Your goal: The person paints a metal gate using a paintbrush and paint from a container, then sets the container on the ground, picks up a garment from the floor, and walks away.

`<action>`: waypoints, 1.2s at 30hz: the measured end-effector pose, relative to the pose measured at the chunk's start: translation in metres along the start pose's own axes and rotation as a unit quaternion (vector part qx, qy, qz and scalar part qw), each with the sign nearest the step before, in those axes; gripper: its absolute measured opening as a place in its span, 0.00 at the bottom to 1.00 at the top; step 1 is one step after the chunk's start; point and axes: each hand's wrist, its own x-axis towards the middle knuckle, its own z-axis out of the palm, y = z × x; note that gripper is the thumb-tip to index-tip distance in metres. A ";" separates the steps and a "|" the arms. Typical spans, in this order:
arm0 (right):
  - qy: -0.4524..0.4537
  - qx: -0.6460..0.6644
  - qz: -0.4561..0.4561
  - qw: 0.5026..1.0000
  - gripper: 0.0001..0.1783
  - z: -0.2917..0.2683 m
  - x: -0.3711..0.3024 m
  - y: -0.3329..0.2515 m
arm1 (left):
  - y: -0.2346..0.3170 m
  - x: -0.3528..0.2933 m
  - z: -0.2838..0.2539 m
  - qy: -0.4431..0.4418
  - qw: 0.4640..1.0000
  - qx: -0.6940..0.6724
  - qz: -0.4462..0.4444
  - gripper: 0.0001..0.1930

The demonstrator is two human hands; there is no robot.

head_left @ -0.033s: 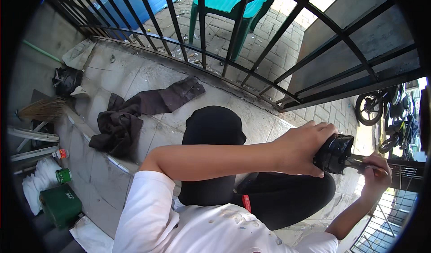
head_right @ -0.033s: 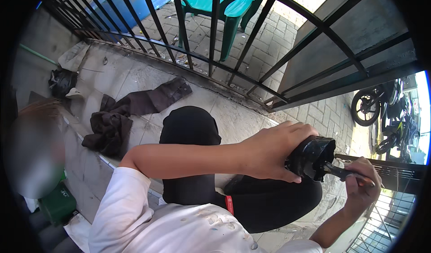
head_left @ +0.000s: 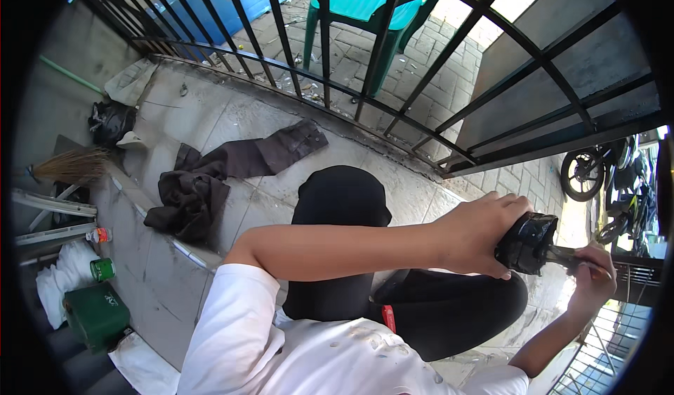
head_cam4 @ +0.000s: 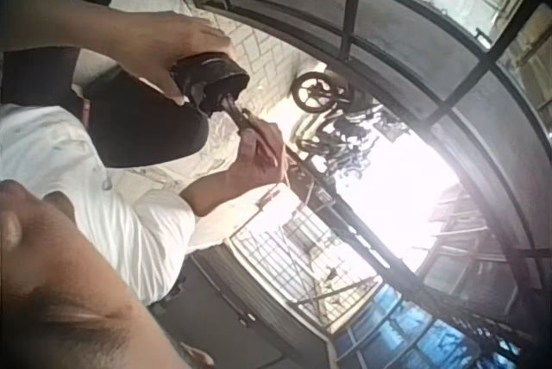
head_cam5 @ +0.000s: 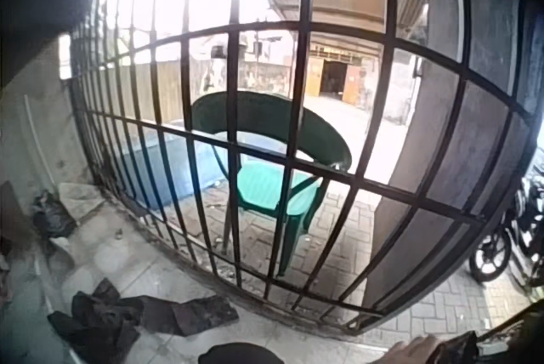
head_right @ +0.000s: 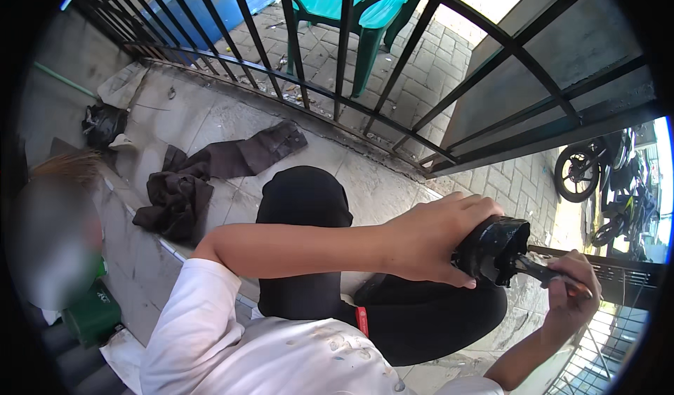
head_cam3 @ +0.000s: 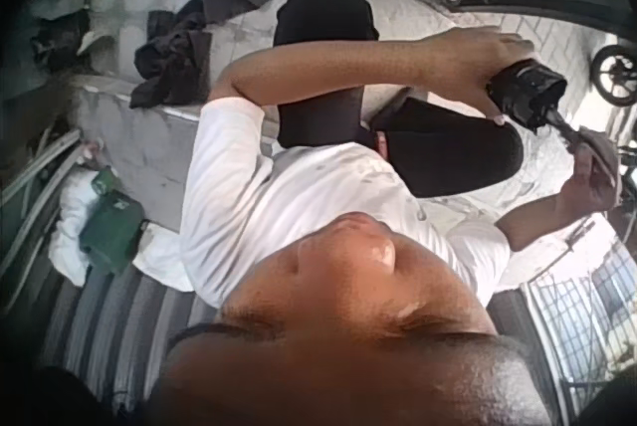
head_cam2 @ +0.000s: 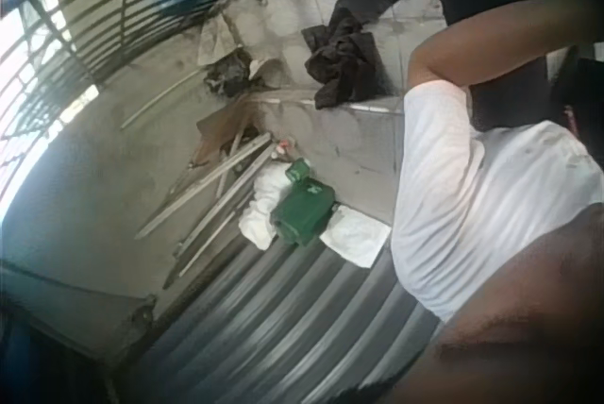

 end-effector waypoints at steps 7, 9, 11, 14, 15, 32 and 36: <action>-0.046 -0.012 0.031 0.998 0.22 0.042 0.003 0.004 | -0.006 0.004 -0.001 0.002 1.000 -0.005 0.026 0.45; -0.002 -0.020 -0.011 1.000 0.25 0.029 0.000 0.016 | -0.003 0.005 -0.002 0.003 1.000 -0.014 0.023 0.45; 0.007 0.002 0.012 1.000 0.29 0.035 -0.001 0.020 | -0.005 0.004 -0.002 0.018 0.999 -0.019 0.025 0.45; -0.030 -0.035 0.009 0.999 0.39 0.057 -0.002 0.014 | -0.014 0.005 -0.001 0.036 0.999 0.002 0.037 0.46; -0.037 -0.026 -0.009 0.999 0.39 0.056 -0.002 0.018 | -0.015 0.004 0.002 0.041 0.998 -0.004 0.040 0.46; -0.104 0.009 0.000 0.995 0.34 0.031 -0.010 0.022 | -0.023 0.006 0.000 0.056 0.994 -0.029 0.086 0.54; -0.090 0.006 0.012 0.996 0.35 0.033 -0.017 0.017 | -0.021 0.003 0.000 0.055 0.993 -0.025 0.101 0.54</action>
